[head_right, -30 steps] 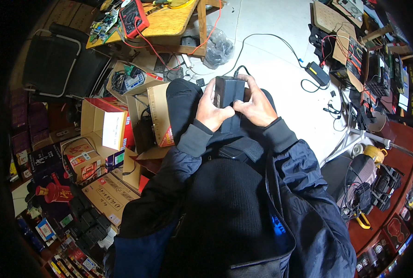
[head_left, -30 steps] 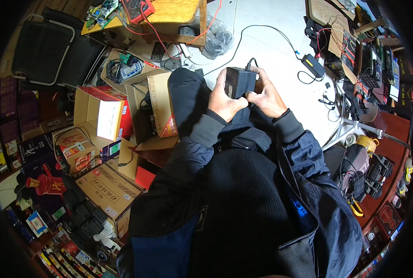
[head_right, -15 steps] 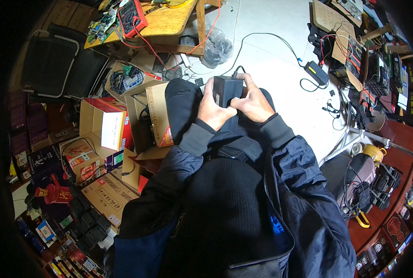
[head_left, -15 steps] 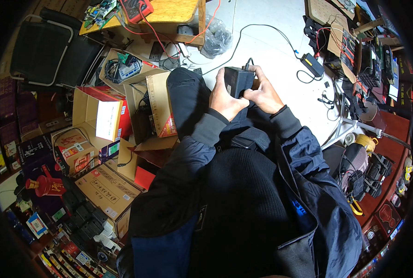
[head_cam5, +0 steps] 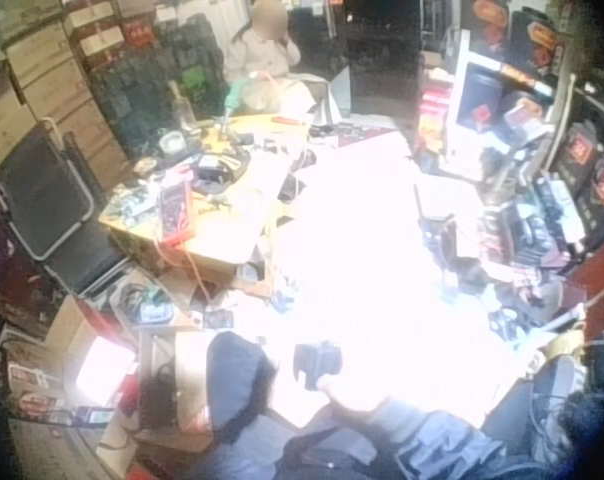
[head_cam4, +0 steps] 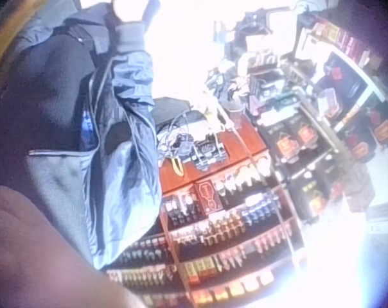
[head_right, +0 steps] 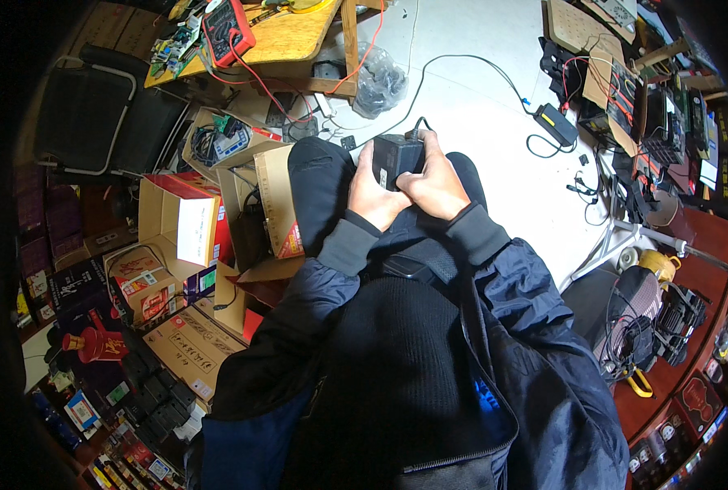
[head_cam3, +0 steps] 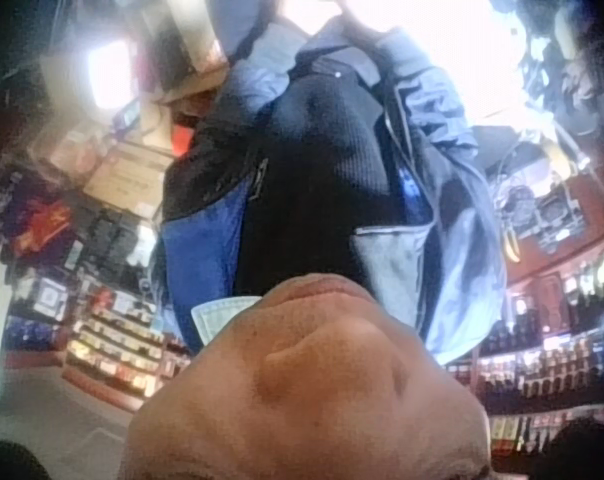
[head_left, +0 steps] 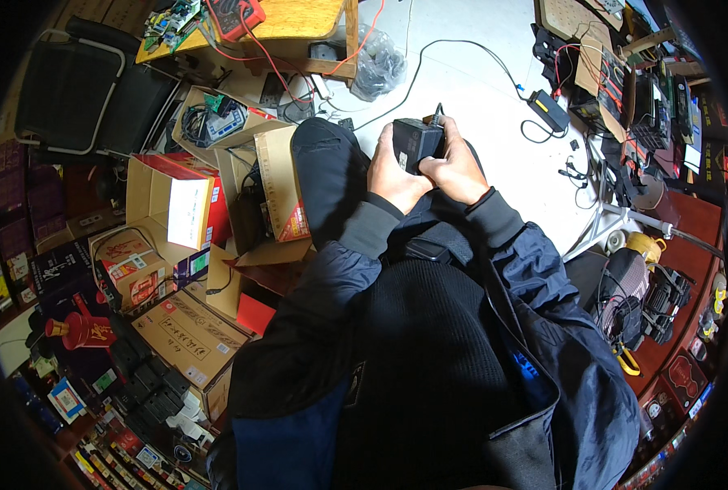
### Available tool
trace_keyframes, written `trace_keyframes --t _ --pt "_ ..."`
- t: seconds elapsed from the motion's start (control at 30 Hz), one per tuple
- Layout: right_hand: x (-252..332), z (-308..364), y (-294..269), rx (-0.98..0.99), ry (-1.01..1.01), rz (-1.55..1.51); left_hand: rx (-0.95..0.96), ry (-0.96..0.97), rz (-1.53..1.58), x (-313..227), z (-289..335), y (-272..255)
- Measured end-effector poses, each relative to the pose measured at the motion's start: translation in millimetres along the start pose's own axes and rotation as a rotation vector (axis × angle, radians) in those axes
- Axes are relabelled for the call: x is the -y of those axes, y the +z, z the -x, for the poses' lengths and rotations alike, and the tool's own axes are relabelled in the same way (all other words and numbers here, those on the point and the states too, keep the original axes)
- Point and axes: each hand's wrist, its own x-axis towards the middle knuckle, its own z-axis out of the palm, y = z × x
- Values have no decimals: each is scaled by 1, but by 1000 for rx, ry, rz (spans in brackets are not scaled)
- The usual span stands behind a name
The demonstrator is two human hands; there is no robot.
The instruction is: The person sits on the floor and inspects a small circuit board, then reaches into a cardboard box to retrieve a black power adapter. They examine the adapter from multiple angles, turning it over in their hands.
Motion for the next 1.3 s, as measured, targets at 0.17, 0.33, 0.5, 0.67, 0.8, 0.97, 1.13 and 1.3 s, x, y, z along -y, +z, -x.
trace_keyframes --t 0.17,0.33,0.5,0.67,0.8,0.97,1.13,1.3 --pt "3 1 3 -17 -21 17 -49 12 -57 0 1 3" --pt "6 3 -5 102 61 -159 -41 0 61 13 -6 4" --pt "2 4 -10 230 83 -295 51 -125 740 17 -19 -8" --pt "-3 3 -5 287 81 -204 39 -162 721 18 -21 -12" --pt "-3 2 -6 279 70 -163 37 -155 735 20 -20 -9" --pt "-7 2 -6 250 98 -216 64 -131 751 19 -21 -9" --pt "-17 1 -8 274 106 -277 81 -145 759 19 -21 -11" --pt "-28 1 -1 262 20 -323 41 -107 670 21 -22 -8"
